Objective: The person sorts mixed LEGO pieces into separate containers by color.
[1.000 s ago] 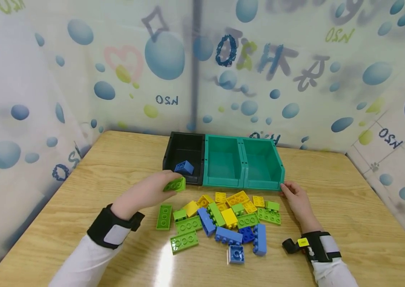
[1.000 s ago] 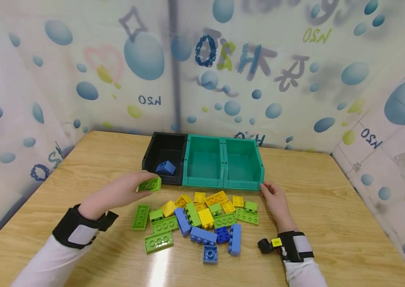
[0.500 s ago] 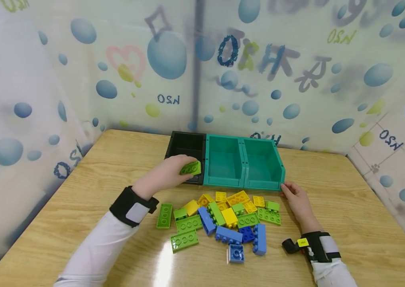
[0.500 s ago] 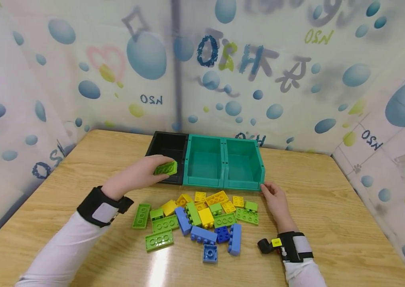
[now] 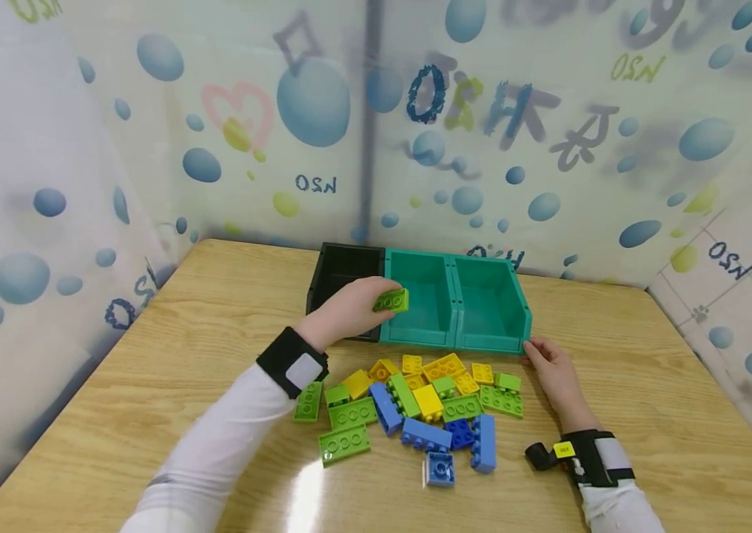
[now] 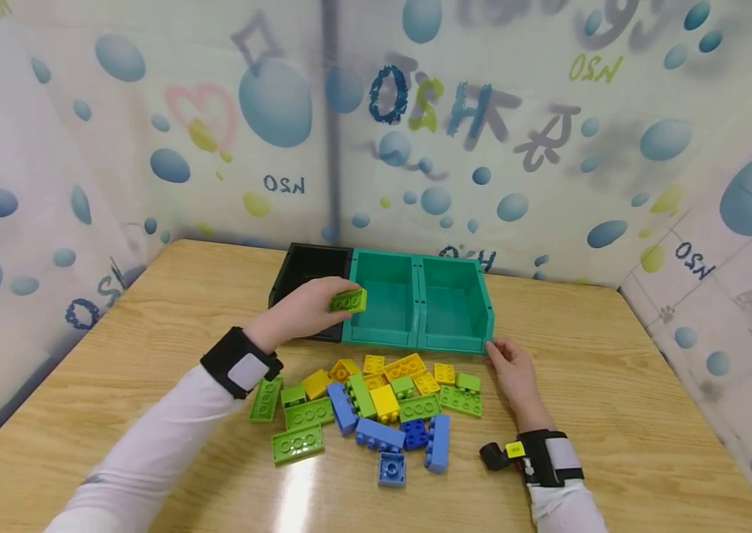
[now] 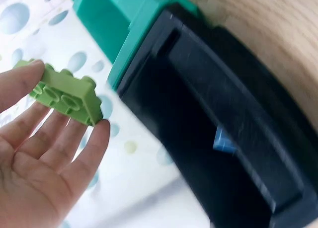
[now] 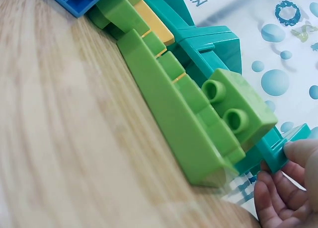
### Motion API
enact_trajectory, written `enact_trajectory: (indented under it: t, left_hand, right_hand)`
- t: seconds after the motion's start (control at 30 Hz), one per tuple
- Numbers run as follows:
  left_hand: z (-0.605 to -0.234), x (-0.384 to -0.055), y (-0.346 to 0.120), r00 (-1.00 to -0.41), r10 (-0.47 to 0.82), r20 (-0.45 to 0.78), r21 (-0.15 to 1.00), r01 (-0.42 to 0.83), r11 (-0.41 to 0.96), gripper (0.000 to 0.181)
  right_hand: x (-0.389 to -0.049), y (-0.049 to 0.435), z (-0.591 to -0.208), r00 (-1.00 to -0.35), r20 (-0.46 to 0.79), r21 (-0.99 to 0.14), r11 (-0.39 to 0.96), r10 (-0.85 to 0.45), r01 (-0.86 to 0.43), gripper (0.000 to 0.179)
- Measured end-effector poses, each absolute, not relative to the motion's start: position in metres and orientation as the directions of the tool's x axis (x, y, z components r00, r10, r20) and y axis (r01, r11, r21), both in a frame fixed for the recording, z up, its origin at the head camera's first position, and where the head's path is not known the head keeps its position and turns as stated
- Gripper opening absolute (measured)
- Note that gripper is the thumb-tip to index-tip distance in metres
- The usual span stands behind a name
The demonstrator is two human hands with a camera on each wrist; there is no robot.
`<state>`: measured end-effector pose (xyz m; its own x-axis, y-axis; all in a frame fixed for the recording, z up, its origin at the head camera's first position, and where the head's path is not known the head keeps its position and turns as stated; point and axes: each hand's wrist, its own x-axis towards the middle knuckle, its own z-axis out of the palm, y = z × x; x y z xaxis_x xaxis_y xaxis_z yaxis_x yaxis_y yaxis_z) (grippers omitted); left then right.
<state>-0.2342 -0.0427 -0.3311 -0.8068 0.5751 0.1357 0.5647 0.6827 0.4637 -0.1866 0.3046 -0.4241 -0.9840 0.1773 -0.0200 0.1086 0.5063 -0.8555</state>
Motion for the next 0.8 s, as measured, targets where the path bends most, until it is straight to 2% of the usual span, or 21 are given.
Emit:
enact_trajectory:
  t: [0.27, 0.6, 0.8]
  left_hand:
    - [-0.342, -0.238, -0.021, -0.779, 0.615, 0.12, 0.448, 0.595, 0.667, 0.041]
    - [-0.342, -0.235, -0.015, -0.786, 0.599, 0.153, 0.306, 0.614, 0.727, 0.042]
    - [-0.344, -0.24, -0.002, -0.768, 0.623, 0.147, 0.267, 0.638, 0.722, 0.041]
  right_hand:
    - [-0.187, 0.307, -0.425, -0.984, -0.015, -0.849, 0.518, 0.177, 0.106, 0.046]
    - [-0.187, 0.307, -0.425, -0.985, -0.023, -0.852, 0.512, 0.172, 0.109, 0.046]
    - [-0.188, 0.307, -0.426, -0.984, -0.032, -0.848, 0.516, 0.173, 0.118, 0.048]
